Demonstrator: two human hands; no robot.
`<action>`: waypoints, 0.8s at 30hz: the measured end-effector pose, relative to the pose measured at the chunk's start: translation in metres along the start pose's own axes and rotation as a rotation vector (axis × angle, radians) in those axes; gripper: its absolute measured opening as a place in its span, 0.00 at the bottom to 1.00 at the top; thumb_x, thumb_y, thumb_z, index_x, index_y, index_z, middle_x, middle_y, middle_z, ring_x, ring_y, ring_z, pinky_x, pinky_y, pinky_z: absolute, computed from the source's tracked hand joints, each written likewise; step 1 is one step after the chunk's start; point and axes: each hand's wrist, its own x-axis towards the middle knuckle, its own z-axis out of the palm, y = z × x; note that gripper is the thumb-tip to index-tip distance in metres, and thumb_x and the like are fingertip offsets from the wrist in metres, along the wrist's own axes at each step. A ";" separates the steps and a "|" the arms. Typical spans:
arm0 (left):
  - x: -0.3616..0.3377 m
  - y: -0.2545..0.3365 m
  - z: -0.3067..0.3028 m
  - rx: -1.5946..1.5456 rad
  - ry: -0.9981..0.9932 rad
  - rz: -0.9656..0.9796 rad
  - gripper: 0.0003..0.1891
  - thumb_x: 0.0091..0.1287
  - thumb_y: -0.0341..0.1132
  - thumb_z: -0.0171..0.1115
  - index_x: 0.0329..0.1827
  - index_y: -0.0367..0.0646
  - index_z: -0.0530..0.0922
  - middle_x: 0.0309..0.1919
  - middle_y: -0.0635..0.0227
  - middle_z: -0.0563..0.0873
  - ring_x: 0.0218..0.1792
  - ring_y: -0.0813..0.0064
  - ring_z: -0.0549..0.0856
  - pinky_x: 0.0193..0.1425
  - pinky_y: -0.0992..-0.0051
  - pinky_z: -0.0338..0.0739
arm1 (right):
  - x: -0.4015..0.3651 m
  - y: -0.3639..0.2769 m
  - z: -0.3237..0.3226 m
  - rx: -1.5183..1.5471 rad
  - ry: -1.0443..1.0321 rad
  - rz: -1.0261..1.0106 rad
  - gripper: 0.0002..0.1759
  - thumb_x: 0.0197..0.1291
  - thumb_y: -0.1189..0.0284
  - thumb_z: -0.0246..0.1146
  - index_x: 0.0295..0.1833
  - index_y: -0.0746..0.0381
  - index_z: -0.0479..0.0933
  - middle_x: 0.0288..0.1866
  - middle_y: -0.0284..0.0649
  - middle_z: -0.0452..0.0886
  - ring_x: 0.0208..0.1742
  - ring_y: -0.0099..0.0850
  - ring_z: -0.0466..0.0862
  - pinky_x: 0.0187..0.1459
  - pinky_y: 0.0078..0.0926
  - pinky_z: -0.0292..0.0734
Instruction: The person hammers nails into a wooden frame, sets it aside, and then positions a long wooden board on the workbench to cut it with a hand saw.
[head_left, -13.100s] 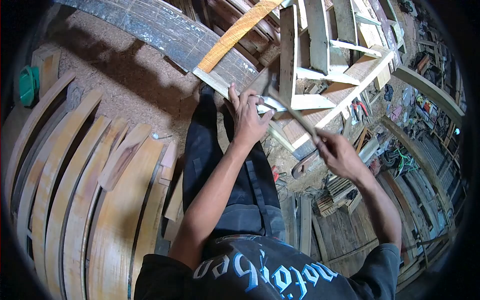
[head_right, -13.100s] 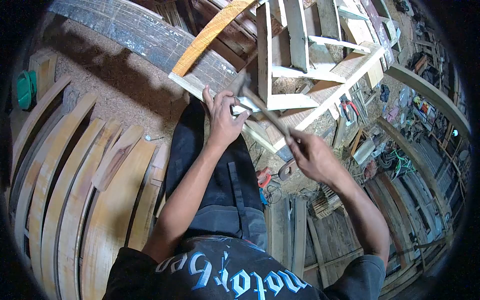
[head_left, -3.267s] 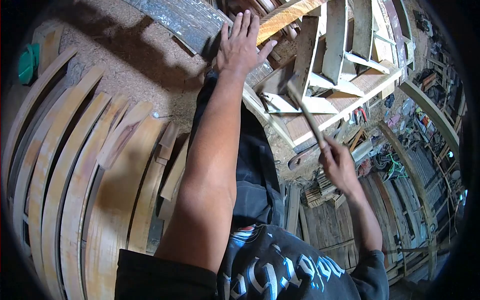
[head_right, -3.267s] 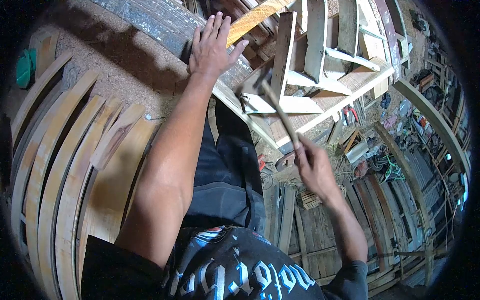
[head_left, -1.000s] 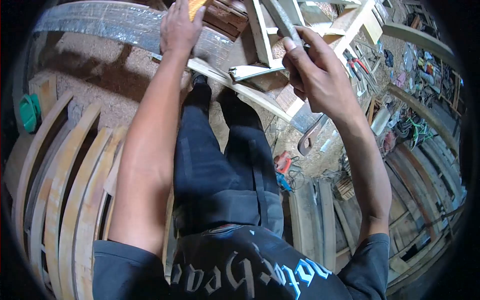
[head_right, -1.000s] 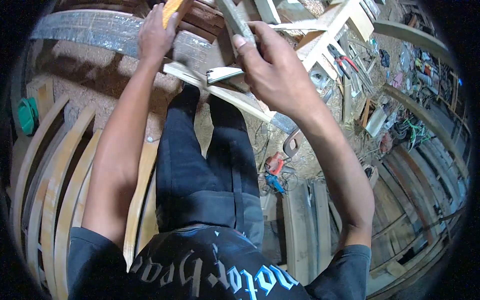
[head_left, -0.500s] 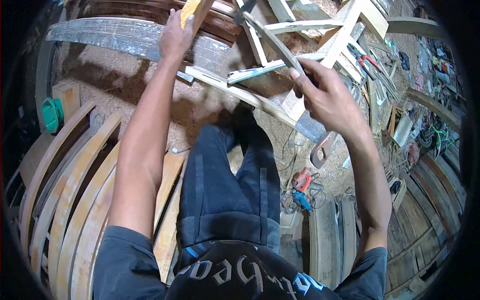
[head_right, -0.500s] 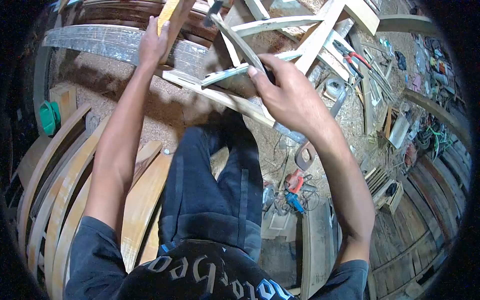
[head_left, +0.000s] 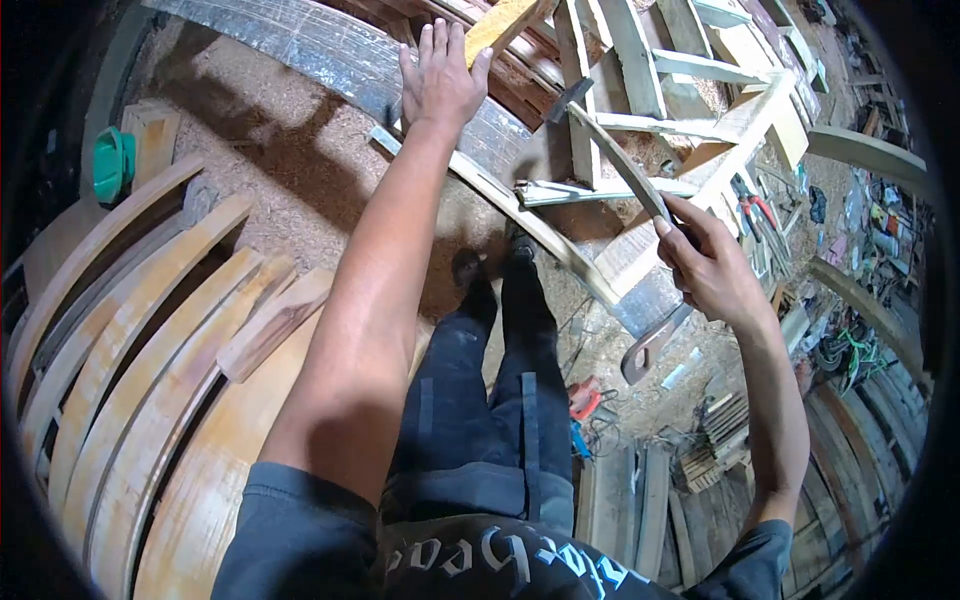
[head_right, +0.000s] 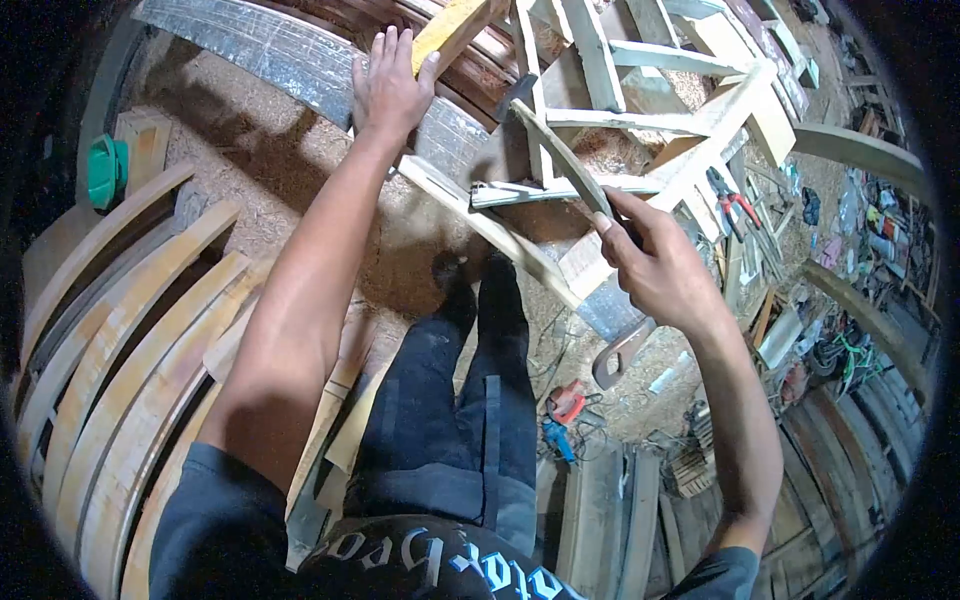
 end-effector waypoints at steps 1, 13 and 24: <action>0.000 0.000 -0.003 0.012 -0.033 -0.008 0.34 0.79 0.58 0.41 0.78 0.44 0.66 0.79 0.56 0.65 0.81 0.59 0.60 0.83 0.46 0.47 | 0.005 0.001 -0.004 -0.039 0.009 -0.039 0.21 0.78 0.65 0.56 0.67 0.68 0.74 0.26 0.28 0.69 0.25 0.17 0.67 0.26 0.21 0.64; -0.001 0.000 0.000 -0.029 -0.074 -0.028 0.34 0.79 0.59 0.40 0.78 0.45 0.65 0.79 0.56 0.65 0.81 0.59 0.61 0.83 0.47 0.49 | 0.035 -0.028 -0.025 -0.278 -0.261 -0.019 0.22 0.78 0.68 0.55 0.69 0.71 0.71 0.29 0.40 0.76 0.34 0.24 0.76 0.39 0.29 0.74; -0.004 -0.004 0.005 -0.064 -0.011 0.005 0.33 0.79 0.57 0.44 0.76 0.43 0.67 0.77 0.53 0.68 0.79 0.57 0.63 0.81 0.46 0.51 | 0.040 -0.031 -0.027 -0.251 -0.105 -0.016 0.21 0.78 0.68 0.55 0.68 0.70 0.73 0.28 0.39 0.77 0.29 0.25 0.73 0.32 0.29 0.69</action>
